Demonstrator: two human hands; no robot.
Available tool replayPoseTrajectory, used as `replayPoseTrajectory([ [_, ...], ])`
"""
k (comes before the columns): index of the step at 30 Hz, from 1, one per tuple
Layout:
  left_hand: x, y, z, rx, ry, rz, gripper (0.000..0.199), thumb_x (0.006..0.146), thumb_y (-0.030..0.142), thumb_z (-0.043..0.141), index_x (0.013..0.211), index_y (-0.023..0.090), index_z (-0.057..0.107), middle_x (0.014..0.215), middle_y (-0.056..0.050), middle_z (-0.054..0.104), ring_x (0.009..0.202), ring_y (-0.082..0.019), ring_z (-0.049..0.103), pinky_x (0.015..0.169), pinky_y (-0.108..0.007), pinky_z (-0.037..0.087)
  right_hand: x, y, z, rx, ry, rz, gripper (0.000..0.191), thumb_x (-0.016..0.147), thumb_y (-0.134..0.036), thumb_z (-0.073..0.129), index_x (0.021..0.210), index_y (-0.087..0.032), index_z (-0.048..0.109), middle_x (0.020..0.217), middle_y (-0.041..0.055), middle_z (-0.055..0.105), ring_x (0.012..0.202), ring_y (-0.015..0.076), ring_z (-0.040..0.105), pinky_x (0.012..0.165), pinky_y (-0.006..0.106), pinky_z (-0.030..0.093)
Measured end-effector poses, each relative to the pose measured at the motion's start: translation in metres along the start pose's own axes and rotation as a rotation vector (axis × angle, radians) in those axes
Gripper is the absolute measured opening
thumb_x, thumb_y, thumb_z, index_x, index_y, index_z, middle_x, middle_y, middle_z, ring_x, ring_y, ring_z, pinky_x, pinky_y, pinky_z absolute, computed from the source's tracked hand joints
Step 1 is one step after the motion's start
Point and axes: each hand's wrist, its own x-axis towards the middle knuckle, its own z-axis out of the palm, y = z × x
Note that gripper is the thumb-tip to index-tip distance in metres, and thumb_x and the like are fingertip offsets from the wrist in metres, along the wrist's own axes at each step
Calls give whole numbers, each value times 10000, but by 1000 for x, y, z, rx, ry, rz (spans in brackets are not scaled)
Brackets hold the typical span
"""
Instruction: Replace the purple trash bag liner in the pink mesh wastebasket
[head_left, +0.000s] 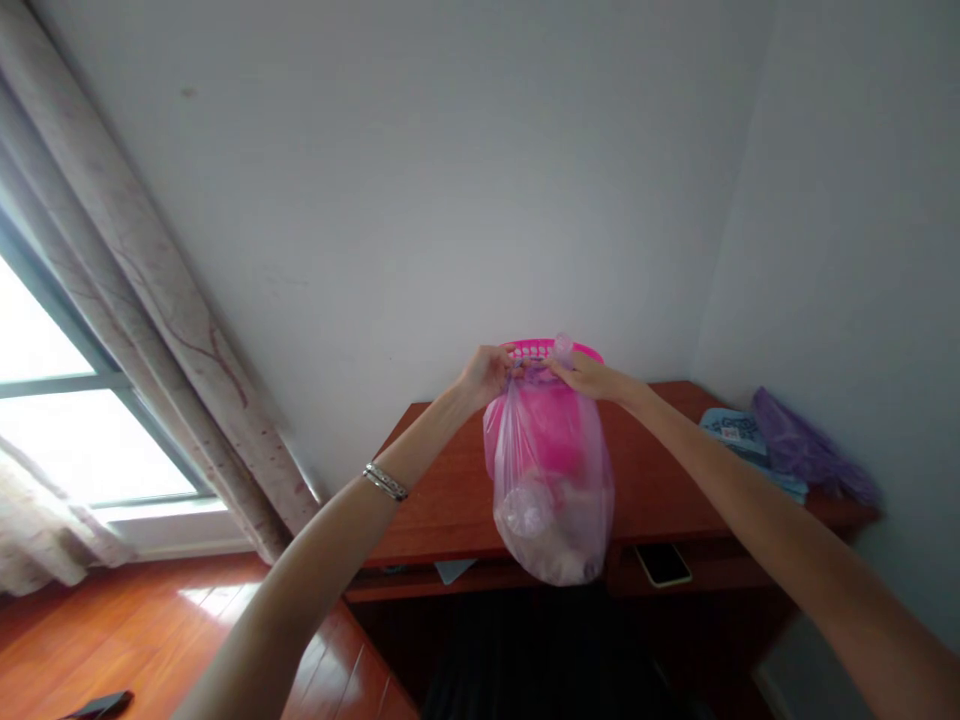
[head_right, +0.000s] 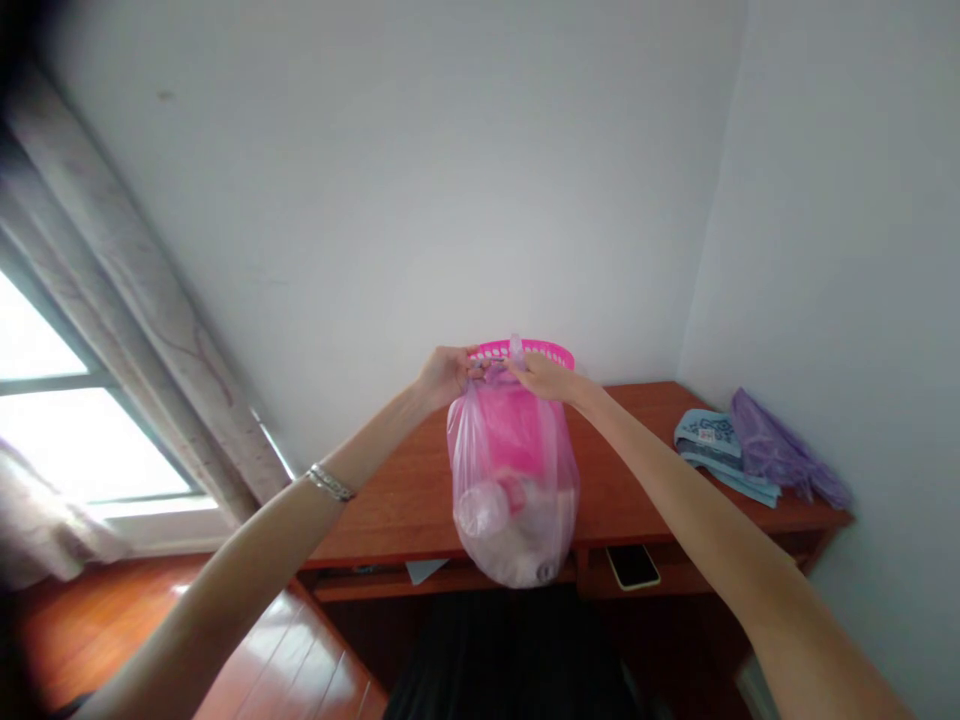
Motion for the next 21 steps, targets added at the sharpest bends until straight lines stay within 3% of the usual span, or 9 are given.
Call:
replayPoseTrajectory([
  [4, 4, 2, -6, 91, -49, 14, 285, 652, 40, 458, 909, 88, 573, 807, -149, 687, 585, -174, 614, 585, -275, 490, 2, -3, 4, -67, 51, -130, 411, 968, -465, 354, 999, -202, 667, 947, 60, 685, 996, 217, 603, 935, 371, 449],
  [9, 5, 4, -7, 96, -8, -28, 305, 766, 118, 447, 1015, 32, 603, 869, -206, 705, 586, -185, 623, 613, -298, 519, 4, 1, 8, -181, 116, -210, 372, 980, -392, 330, 1081, -186, 623, 996, 82, 658, 1005, 211, 589, 956, 387, 443],
  [14, 7, 6, -1, 117, 0, -45, 295, 798, 104, 430, 1002, 22, 627, 739, -154, 706, 515, -155, 596, 543, -245, 501, 5, 9, 12, -327, 189, -250, 290, 959, -287, 352, 1104, -170, 575, 1046, 108, 602, 978, 218, 570, 927, 411, 459],
  [21, 16, 4, -5, 119, -12, -55, 260, 825, 111, 447, 982, 50, 644, 724, -111, 715, 546, -155, 635, 574, -243, 535, 2, 4, 12, -439, 184, -336, 344, 935, -209, 350, 1242, -165, 498, 1216, 130, 522, 1172, 234, 481, 1051, 447, 387],
])
